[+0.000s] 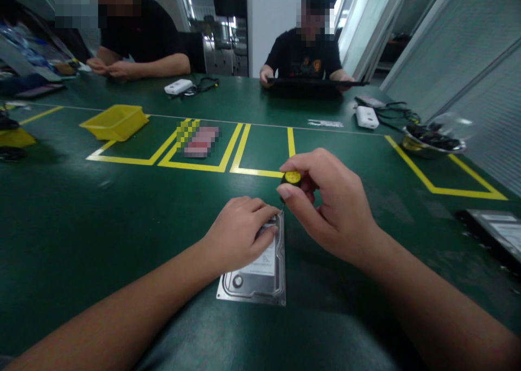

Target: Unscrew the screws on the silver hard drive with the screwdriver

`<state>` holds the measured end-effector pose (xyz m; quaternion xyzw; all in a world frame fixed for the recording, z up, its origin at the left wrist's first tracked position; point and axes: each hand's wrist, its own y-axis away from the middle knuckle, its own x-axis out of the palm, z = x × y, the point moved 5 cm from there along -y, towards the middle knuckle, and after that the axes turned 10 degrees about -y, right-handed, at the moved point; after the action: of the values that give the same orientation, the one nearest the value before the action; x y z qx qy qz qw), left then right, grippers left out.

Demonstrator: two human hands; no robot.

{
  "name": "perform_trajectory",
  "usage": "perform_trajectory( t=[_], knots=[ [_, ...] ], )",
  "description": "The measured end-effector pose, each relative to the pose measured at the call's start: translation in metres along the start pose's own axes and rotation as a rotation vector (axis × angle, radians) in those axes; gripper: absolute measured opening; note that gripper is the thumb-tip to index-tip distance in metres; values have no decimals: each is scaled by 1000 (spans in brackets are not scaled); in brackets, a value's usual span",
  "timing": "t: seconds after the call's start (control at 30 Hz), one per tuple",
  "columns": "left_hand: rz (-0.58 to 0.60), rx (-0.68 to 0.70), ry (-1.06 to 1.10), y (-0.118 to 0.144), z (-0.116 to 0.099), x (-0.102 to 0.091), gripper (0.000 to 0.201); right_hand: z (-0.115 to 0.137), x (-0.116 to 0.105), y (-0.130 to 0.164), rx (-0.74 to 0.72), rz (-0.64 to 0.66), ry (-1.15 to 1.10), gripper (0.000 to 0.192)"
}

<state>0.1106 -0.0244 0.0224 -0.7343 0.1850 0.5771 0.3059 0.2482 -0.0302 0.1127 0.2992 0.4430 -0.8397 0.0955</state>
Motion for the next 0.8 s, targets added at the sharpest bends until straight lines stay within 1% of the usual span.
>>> perform_trajectory(
  t=[0.47,0.8],
  knots=[
    [0,2,8,0,1,1,31,1,-1,1,-5,0,9,16],
    [-18,9,3,0,1,1,28,2,1,1,8,13,-6,15]
  ],
)
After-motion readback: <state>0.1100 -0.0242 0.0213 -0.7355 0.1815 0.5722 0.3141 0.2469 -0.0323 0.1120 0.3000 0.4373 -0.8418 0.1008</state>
